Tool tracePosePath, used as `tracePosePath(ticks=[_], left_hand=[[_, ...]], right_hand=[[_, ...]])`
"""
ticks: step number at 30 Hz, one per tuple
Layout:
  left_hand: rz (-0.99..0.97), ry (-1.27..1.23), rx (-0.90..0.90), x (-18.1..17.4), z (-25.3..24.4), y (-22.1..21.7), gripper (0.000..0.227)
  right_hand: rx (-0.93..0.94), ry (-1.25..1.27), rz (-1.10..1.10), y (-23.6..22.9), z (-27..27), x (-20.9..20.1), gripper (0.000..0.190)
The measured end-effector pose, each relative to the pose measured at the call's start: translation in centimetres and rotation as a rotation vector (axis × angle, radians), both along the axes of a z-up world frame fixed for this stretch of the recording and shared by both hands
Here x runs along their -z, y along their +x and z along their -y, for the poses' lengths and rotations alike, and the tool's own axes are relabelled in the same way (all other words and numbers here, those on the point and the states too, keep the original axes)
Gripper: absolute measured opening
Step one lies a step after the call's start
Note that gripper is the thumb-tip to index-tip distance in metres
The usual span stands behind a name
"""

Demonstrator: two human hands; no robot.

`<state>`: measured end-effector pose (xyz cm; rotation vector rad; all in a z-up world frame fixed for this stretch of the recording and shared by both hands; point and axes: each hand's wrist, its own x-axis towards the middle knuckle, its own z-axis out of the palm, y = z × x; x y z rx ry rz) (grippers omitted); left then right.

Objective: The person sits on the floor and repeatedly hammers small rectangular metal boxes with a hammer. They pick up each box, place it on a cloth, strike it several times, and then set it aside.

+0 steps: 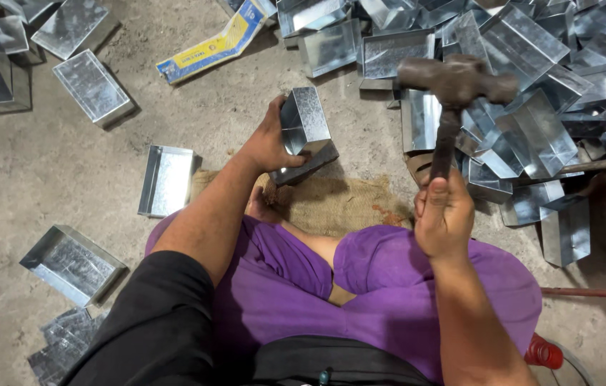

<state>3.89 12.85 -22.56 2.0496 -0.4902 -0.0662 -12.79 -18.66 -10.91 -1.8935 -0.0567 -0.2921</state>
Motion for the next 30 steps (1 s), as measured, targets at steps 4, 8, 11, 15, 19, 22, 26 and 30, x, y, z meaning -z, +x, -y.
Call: tracePosePath(ticks=[4, 8, 11, 15, 19, 22, 26, 30], left_hand=[[0.014, -0.002, 0.000, -0.7, 0.0, -0.2, 0.131], [-0.001, -0.010, -0.007, -1.3, -0.2, -0.6, 0.129], [-0.072, 0.055, -0.062, -1.5, -0.3, -0.5, 0.129], [-0.066, 0.047, -0.045, -1.3, -0.4, -0.9, 0.128], [-0.033, 0.049, -0.028, -2.0, -0.3, -0.9, 0.129], [-0.088, 0.059, -0.055, -2.2, -0.3, -0.7, 0.132], [-0.036, 0.038, -0.074, -0.5, -0.5, -0.8, 0.131], [0.041, 0.013, -0.075, -0.4, -0.5, -0.3, 0.128]], right_hand=[[0.043, -0.291, -0.175, -0.3, -2.5, 1.1, 0.049], [-0.016, -0.488, -0.302, -0.3, -3.1, 1.8, 0.051], [0.040, -0.410, -0.170, -0.8, -2.5, 1.3, 0.050], [0.040, -0.261, -0.139, -1.2, -3.1, 1.2, 0.046], [0.015, -0.518, -0.282, -0.4, -4.0, 1.2, 0.046], [0.005, -0.510, -0.250, -0.4, -3.7, 0.9, 0.046], [0.053, -0.377, -0.101, -1.2, -3.3, 1.2, 0.045], [0.033, -0.455, -0.224, -0.4, -3.6, 2.4, 0.043]])
